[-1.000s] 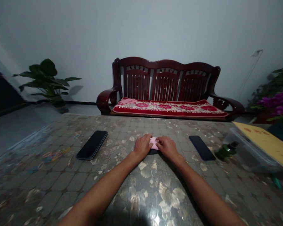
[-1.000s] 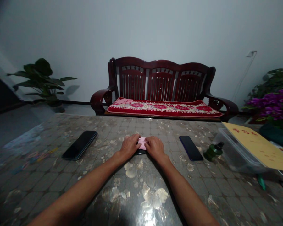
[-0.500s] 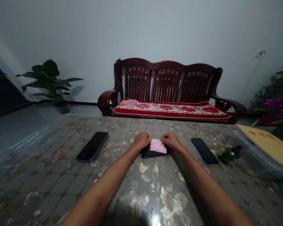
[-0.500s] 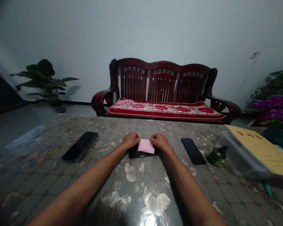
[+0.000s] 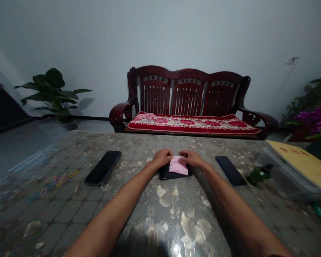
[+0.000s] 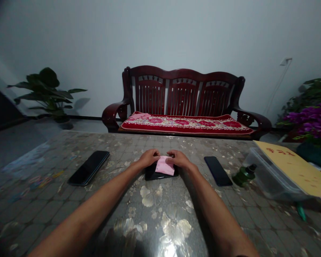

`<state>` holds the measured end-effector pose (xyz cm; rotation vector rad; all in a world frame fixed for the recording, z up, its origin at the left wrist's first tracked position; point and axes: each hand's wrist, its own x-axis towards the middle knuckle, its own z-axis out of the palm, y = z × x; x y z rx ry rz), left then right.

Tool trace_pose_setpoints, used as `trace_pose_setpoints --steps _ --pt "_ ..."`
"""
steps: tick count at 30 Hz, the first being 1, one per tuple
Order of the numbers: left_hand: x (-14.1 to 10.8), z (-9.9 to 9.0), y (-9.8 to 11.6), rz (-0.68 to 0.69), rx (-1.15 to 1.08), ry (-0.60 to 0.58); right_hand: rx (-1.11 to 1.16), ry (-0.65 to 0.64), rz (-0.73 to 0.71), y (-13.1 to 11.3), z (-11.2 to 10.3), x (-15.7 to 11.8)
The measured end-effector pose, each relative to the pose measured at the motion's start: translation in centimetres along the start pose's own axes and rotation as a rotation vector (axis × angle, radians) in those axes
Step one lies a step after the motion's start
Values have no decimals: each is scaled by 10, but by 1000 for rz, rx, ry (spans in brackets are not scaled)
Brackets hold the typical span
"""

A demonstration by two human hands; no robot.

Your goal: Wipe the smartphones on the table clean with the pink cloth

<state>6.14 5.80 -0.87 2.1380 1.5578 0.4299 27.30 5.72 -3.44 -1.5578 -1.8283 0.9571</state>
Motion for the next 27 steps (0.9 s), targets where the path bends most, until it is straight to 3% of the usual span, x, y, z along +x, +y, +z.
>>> trace_pose_setpoints --steps 3,8,11,15,23,27 --pt "-7 -2 0 81 -55 25 -73 -37 -71 -7 -1 -4" --pt "-27 0 -8 190 -97 91 -341 30 -189 -19 2 -25" --pt "-40 6 -17 346 -84 210 -420 49 -297 -24 5 -40" --pt "-55 12 -27 535 -6 246 -509 38 -408 -27 10 -58" --pt "-68 13 -35 583 122 174 -693 -2 -454 -37 12 -86" --pt "-72 13 -35 623 117 203 -704 2 -448 -40 10 -92"
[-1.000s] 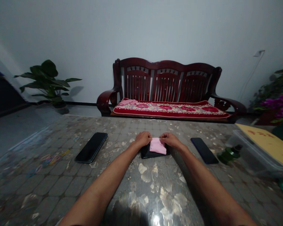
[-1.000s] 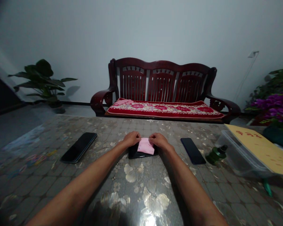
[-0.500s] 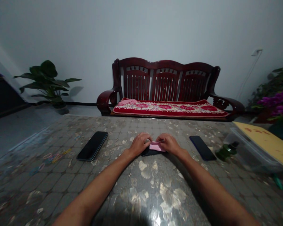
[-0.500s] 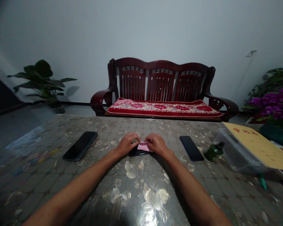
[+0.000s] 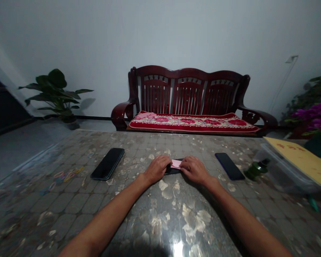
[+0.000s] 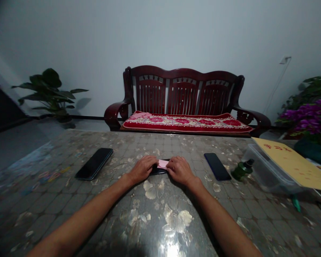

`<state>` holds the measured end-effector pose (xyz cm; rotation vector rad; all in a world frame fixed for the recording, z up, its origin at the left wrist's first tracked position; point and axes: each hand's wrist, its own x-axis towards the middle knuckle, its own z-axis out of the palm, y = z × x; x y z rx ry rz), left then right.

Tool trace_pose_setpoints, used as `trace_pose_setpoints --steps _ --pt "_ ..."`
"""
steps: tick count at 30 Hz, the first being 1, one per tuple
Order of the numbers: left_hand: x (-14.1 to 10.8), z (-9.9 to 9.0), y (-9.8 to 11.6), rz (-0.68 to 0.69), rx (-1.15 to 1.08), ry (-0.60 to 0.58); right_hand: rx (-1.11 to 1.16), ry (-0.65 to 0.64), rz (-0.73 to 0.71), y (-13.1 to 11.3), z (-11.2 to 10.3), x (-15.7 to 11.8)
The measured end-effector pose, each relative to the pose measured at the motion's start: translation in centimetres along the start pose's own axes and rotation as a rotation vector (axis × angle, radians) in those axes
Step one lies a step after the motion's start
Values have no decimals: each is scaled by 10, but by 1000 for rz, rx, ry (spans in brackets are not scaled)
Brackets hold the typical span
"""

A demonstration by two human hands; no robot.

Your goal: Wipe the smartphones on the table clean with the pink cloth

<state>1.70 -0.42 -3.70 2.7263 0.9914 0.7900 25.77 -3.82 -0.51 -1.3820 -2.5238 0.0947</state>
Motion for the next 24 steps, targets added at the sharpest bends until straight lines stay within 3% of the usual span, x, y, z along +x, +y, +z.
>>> trace_pose_setpoints --steps 3,9,12,15,19,24 --pt "0 0 5 61 -12 6 -29 6 -12 -1 0 -1" --pt "-6 -1 9 45 21 -229 -13 48 23 -3 2 -5" --pt "-11 -3 7 37 -22 -275 44 106 52 -7 4 -4" --pt "-17 -6 2 -37 -61 -202 64 107 55 -14 5 2" --pt "-29 -9 -4 -249 -50 -38 7 46 39 -21 7 9" --pt "-40 -13 -6 -337 -40 -27 -99 -31 13 -24 8 16"
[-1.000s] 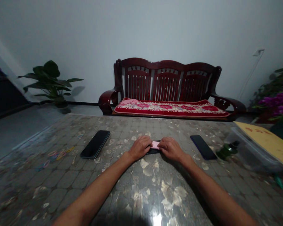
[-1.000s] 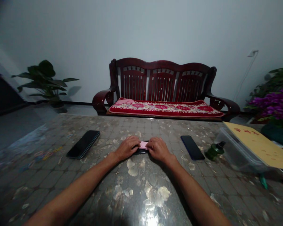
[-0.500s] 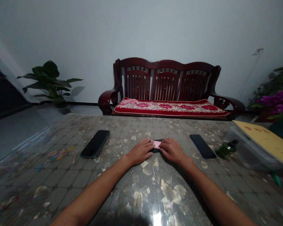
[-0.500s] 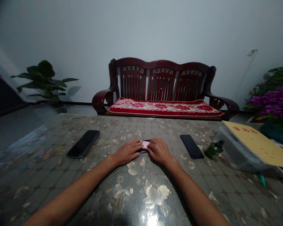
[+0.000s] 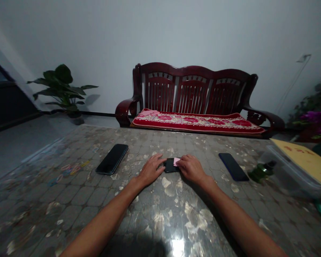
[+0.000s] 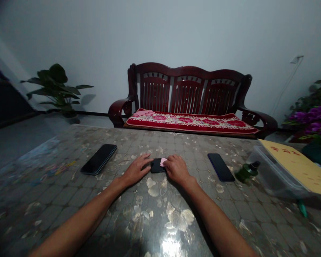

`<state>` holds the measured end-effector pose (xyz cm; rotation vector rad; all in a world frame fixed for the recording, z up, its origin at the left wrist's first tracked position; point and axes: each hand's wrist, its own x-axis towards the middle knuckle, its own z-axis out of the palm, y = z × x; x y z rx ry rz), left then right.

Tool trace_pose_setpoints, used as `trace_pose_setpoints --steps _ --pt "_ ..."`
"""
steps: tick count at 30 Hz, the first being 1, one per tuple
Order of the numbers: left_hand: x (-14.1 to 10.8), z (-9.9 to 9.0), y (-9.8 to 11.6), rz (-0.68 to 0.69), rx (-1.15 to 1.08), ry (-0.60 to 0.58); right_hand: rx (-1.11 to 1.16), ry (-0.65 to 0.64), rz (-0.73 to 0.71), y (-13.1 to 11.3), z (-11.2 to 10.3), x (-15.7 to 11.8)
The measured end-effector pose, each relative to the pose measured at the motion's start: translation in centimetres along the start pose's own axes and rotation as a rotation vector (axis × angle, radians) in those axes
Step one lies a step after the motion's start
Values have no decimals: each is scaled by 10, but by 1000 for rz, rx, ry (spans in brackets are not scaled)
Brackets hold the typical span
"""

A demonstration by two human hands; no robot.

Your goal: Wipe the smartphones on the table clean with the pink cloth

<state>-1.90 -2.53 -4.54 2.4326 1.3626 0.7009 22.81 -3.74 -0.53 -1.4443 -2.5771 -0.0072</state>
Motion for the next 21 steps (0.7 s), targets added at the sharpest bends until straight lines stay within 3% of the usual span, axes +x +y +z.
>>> trace_pose_setpoints --steps 4,11,15,21 --pt "-1 2 2 13 -5 5 -51 -71 21 -1 0 5" --pt "0 8 -2 35 -34 -22 -88 -48 241 0 -2 5" --pt "2 8 -3 34 -26 -67 -88 -13 220 1 2 5" --pt "4 9 -1 32 -20 -81 -71 -73 176 -4 6 5"
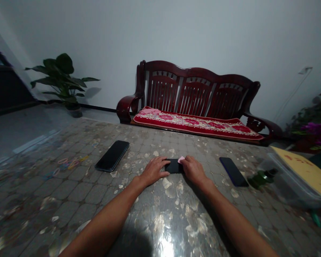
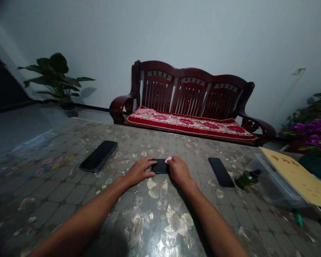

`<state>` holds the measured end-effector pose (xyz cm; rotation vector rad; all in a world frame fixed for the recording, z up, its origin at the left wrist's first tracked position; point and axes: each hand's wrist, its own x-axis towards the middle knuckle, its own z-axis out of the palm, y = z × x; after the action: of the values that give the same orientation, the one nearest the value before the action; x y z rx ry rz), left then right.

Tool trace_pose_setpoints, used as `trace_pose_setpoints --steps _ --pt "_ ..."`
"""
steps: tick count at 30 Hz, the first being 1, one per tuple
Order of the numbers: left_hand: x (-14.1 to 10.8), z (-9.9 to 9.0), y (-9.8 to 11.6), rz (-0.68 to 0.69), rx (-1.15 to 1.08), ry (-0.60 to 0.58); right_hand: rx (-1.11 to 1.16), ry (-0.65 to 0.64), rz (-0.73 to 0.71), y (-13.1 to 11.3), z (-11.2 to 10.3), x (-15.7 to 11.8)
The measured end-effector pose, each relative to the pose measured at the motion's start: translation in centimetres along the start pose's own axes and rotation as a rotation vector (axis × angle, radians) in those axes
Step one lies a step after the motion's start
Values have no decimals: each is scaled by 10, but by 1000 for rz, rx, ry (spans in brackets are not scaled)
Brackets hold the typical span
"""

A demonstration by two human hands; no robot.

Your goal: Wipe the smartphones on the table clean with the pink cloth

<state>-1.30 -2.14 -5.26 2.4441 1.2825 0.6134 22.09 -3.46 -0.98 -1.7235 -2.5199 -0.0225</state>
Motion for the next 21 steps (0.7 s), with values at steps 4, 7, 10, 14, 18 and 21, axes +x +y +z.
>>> trace_pose_setpoints --steps 4,7,10,14,18,21 --pt "-2 1 1 10 11 8 30 -19 -14 2 -4 -6" --pt "-2 1 2 11 20 25 25 -5 112 7 -9 -6" --pt "-3 1 4 16 4 50 37 8 142 4 -9 -6" --pt "-2 1 7 11 -30 66 83 -5 18 -8 -7 -10" --pt "-3 0 9 11 -39 74 78 -18 100 4 -9 -10" --pt "-3 0 10 17 -43 87 59 -6 178 16 -8 -7"
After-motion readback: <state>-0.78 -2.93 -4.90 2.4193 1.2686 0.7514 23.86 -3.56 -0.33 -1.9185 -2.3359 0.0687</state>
